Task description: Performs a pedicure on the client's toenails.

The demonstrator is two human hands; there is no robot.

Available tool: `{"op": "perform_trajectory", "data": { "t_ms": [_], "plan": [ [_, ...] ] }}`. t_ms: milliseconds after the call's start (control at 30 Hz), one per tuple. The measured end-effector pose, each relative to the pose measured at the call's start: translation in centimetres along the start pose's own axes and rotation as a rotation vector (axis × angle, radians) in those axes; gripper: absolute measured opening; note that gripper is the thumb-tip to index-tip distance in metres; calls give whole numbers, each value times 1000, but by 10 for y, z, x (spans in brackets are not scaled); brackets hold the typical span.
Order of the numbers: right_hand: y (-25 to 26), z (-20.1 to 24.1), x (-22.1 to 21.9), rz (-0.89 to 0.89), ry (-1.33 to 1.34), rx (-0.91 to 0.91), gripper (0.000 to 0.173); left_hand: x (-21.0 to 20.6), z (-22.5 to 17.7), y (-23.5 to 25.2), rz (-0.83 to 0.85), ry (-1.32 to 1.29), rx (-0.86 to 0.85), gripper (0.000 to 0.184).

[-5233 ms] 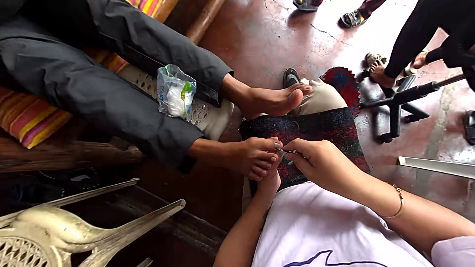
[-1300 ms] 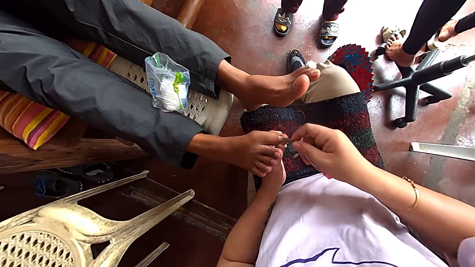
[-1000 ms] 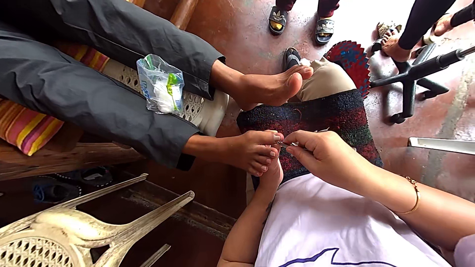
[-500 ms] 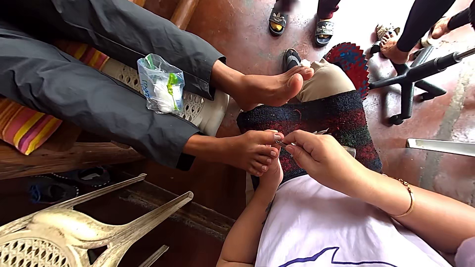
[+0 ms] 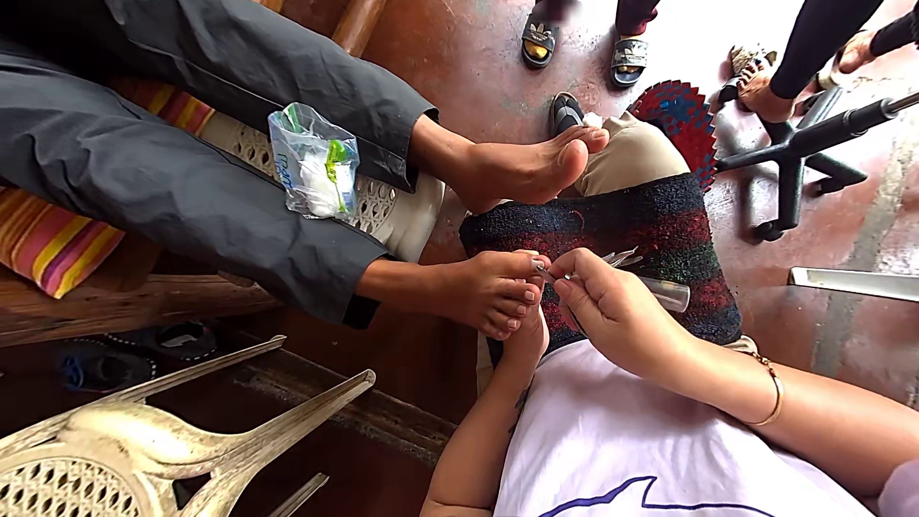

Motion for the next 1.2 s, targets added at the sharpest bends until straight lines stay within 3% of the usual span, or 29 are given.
{"op": "perform_trajectory", "data": {
  "t_ms": [200, 400, 533, 667, 800, 1000, 1100, 1200],
  "plan": [
    [2, -3, -1, 62, 55, -43, 16, 1, 1, -1, -28, 1, 19, 15],
    [1, -3, 2, 3, -33, 23, 17, -1, 0, 1, 21, 13, -21, 11],
    [14, 11, 20, -223, 112, 245, 16, 1, 0, 4, 35, 27, -11, 9],
    [51, 27, 10, -229, 469, 438, 15, 3, 0, -2, -40, 3, -20, 17],
    [77, 42, 6, -322, 503, 588, 15, 0, -2, -2, -36, -84, 2, 17],
    [47, 29, 22, -49, 283, 296, 11, 0, 0, -1, 66, -181, 96, 9],
    [25, 9, 35, 31, 114, 205, 10, -2, 0, 4, 154, -149, 69, 18],
    [8, -5, 37, 38, -89, 120, 13, -3, -1, 7, 189, -113, 1, 8]
  ]
}}
Point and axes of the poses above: each hand's wrist, its own y-axis towards the middle knuckle, its own x-axis out of the back of the hand, z = x × y, the point moved 5 cm from there along y, towards the middle knuckle, and after that the axes turned 11 degrees about -y, right-handed, at the moved point
